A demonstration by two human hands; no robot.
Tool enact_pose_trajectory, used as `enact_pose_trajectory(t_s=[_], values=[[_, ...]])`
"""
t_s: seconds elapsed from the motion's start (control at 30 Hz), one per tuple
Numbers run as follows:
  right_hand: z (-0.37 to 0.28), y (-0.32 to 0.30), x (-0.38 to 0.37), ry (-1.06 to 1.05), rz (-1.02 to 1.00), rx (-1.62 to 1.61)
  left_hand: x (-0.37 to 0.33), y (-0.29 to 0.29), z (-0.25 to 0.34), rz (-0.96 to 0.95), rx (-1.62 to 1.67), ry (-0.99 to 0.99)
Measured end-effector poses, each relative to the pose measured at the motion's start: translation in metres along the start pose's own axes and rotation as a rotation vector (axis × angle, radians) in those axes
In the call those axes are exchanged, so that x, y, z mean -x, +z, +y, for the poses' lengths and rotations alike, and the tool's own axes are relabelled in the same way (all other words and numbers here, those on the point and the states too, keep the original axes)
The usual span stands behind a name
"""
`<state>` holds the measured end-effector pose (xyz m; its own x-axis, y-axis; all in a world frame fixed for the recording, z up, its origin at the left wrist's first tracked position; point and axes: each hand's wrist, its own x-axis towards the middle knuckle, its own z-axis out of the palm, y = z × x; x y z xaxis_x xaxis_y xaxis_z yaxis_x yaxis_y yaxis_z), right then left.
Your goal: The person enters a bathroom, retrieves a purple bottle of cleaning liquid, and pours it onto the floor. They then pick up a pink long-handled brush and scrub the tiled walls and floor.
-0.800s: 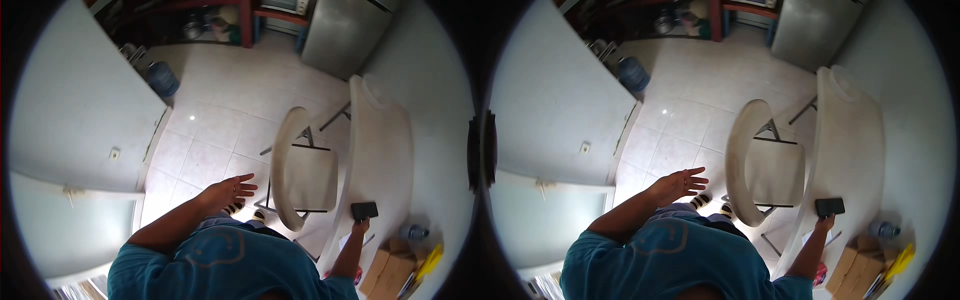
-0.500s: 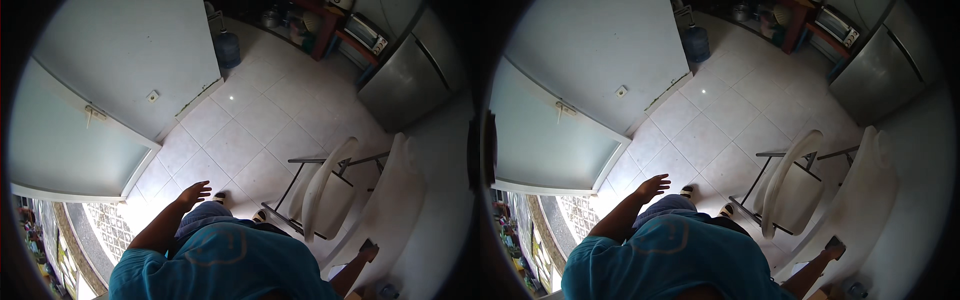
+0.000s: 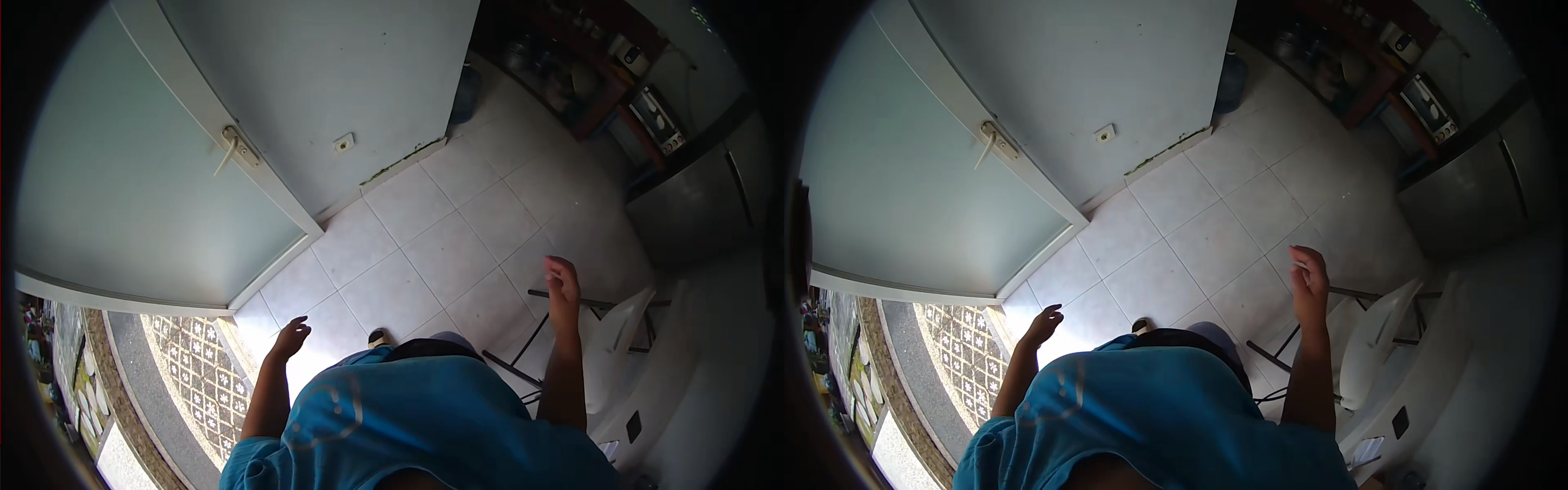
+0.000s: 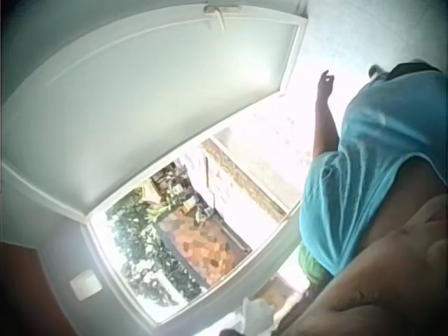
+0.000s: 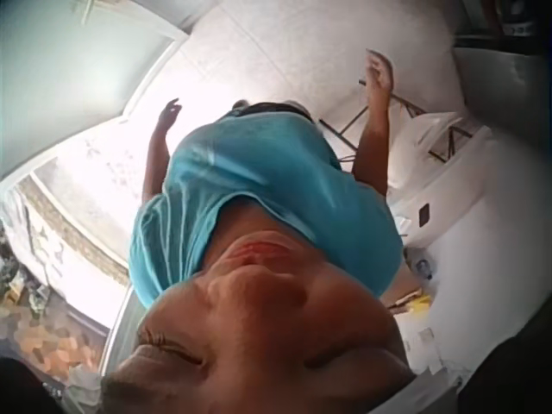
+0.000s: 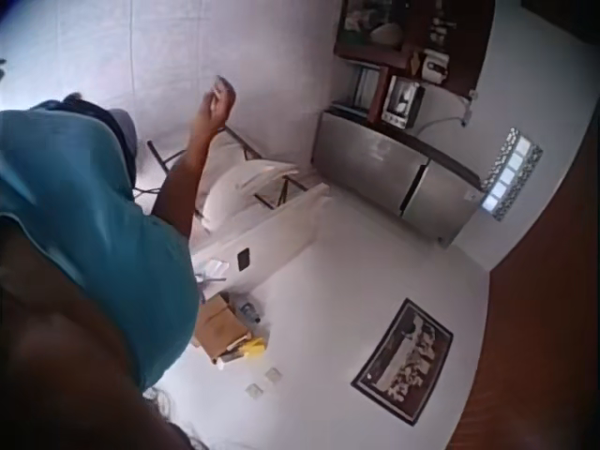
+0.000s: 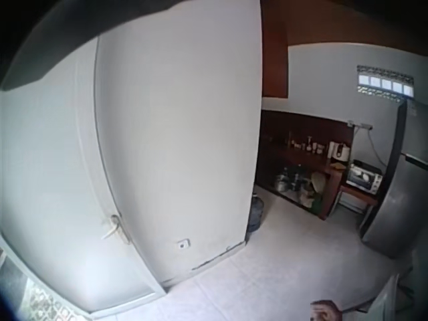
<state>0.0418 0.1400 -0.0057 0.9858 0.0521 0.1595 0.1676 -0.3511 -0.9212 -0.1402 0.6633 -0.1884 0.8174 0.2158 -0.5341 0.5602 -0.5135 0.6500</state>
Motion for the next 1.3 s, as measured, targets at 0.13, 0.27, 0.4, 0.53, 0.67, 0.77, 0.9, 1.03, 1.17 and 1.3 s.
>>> enact_pose_trajectory(t_s=[0.13, 0.27, 0.4, 0.53, 0.67, 0.77, 0.9, 1.03, 1.17, 1.3], values=[[-0.034, 0.119, -0.022, -0.161, -0.349, 0.318, -0.029, -0.108, 0.033, 0.053, -0.272, 0.087], [-0.057, 0.168, -0.048, -0.029, -0.31, 0.584, -0.045, -0.236, 0.07, 0.107, -0.631, 0.018], [-0.087, 0.212, -0.096, -0.098, -0.048, 0.706, -0.026, -0.356, 0.111, 0.449, -0.679, 0.196], [-0.138, 0.31, -0.147, -0.146, 0.094, 0.577, 0.011, -0.439, 0.124, 0.798, -0.418, 0.451], [-0.223, 0.444, -0.18, -0.496, -0.143, 0.329, 0.071, -0.506, 0.053, 1.474, -0.777, 0.595], [-0.299, 0.54, -0.171, -0.812, -0.296, 0.2, 0.13, -0.567, -0.013, 1.934, -1.028, 0.541], [-0.363, 0.654, -0.129, -1.094, -0.351, 0.055, 0.181, -0.646, -0.085, 2.196, -1.202, 0.29], [-0.41, 0.753, -0.061, -1.093, -0.346, 0.005, 0.209, -0.735, -0.125, 2.259, -0.852, 0.167], [-0.468, 0.821, -0.007, -1.178, -0.29, -0.004, 0.221, -0.793, -0.14, 2.089, -0.801, 0.496], [-0.463, 0.857, 0.022, -1.184, -0.366, -0.038, 0.176, -0.775, -0.153, 1.906, -0.126, 0.68]])
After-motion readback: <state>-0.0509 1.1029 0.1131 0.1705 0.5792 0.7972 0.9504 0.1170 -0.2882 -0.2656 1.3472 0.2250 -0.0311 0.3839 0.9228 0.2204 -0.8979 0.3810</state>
